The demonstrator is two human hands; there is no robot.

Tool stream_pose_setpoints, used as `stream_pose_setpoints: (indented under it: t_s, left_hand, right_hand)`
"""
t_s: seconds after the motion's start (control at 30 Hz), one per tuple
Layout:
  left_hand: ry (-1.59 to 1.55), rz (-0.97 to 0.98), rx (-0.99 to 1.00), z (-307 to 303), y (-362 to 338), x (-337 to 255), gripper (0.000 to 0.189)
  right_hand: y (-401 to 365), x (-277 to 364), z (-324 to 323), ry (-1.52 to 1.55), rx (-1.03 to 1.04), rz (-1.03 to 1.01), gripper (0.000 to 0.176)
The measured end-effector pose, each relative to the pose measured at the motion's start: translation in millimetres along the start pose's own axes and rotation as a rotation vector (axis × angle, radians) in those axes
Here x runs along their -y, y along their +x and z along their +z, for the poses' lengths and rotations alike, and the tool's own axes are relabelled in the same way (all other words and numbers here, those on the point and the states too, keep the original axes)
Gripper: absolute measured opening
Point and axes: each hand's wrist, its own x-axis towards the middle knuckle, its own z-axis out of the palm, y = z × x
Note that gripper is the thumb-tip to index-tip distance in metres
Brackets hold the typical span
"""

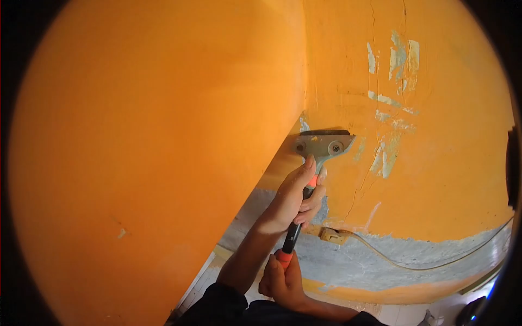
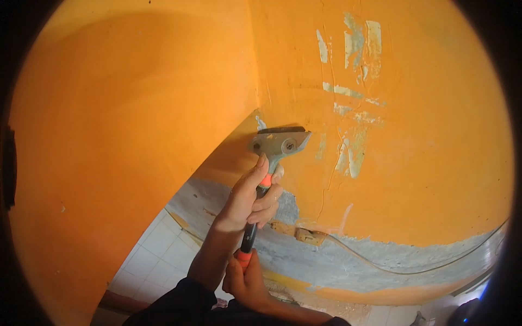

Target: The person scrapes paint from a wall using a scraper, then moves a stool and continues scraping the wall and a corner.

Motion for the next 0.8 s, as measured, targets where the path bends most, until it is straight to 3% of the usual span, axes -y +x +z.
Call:
stream_pose_setpoints:
  t_s: [0.1, 0.8]
  left_hand:
    - [0.041, 0.023, 0.065, 1, 4, -20, 0.047]
    - [-0.076, -0.039, 0.074, -6, 1, -6, 0.046]
  right_hand:
    - [3, -7, 1, -0.048, 0.003, -0.029, 0.018]
    - [9, -10, -5, -0.124, -0.014, -0.010, 0.020]
